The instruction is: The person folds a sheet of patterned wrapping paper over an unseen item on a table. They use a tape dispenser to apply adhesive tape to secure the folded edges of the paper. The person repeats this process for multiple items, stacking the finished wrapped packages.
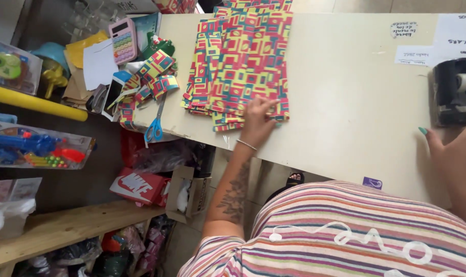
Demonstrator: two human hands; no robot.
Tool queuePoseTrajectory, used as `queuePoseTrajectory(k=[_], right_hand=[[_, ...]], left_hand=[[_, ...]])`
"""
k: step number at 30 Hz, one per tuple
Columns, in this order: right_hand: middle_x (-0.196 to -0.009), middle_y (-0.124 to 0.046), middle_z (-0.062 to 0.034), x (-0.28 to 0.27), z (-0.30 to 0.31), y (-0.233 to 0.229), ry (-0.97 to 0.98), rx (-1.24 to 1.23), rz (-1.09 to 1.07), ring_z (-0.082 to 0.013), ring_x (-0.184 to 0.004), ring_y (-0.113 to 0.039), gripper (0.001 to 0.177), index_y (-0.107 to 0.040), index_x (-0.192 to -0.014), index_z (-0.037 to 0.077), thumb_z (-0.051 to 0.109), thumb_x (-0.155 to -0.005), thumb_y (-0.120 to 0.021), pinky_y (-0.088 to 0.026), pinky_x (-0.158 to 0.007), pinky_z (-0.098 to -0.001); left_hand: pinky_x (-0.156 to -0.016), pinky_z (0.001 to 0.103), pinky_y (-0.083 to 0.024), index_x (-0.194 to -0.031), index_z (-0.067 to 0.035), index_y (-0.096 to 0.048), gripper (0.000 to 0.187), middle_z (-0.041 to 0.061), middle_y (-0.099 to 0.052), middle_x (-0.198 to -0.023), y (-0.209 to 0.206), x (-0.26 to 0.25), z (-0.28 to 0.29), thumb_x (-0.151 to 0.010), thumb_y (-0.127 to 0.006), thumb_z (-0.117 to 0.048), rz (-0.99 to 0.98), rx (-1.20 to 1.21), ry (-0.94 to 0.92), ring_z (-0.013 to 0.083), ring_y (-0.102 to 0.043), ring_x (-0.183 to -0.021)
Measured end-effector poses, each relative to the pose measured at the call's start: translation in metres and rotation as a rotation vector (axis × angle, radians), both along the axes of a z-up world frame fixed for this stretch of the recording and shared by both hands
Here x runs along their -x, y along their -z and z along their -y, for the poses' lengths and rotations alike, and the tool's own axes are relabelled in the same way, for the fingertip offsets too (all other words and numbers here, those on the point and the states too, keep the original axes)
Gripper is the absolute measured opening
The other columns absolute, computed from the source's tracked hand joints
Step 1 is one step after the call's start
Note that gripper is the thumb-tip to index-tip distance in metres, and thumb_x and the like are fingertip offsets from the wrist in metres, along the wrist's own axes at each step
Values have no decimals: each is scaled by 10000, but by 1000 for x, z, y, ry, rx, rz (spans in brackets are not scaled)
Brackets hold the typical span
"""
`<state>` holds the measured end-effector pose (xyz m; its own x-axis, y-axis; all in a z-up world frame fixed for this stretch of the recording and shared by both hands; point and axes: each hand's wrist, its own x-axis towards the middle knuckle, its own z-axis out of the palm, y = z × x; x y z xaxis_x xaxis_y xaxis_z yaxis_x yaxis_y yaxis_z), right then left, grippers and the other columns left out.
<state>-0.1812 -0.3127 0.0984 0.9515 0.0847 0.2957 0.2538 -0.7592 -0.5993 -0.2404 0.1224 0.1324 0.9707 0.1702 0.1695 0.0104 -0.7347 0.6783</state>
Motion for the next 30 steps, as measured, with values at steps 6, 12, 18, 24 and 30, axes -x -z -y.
queuePoseTrajectory(k=[6,12,18,24,30], right_hand=[[-1420,-509,-427,-7,13,15,-54,-31,75,-557,-1278,-505,626,-446,-1476,-230,-87,-976,-795,-365,-1099,-530],[-1325,-608,-335,-15,24,23,30,160,196,-478,-1213,-564,504,-618,-1358,-173,33,-961,-851,-440,-1061,-518],[-1368,-619,-297,-32,51,42,63,106,134,-416,-1291,-579,357,-748,-1266,-95,135,-1014,-853,-435,-1124,-467],[-1267,-743,-177,-48,65,43,76,108,-21,-332,-1222,-628,288,-810,-1182,2,259,-1057,-841,-466,-1030,-447],[-1251,-750,-166,-72,68,29,134,58,-228,-335,-1212,-636,305,-814,-1100,-40,243,-1122,-700,-494,-891,-484]], left_hand=[[-1062,383,-552,-1401,-223,-606,714,69,-535,-1316,-35,-29,-42,-766,-811,34,-121,-1,13,258,-473,-1236],[-1123,377,-526,-1334,-81,-589,579,102,-603,-1274,-6,-56,45,-852,-449,209,359,65,251,261,-611,-1186],[-897,416,-504,-1551,-107,-413,476,62,-693,-1154,59,-32,183,-1086,-473,-24,324,-25,549,264,-634,-991],[-593,403,-521,-1627,-147,-337,816,15,-636,-852,98,-11,229,-922,-735,-52,295,-379,568,232,-654,-929],[-666,425,-528,-1547,-97,-407,608,82,-698,-921,87,-29,248,-985,-630,-33,233,-231,692,279,-659,-875]])
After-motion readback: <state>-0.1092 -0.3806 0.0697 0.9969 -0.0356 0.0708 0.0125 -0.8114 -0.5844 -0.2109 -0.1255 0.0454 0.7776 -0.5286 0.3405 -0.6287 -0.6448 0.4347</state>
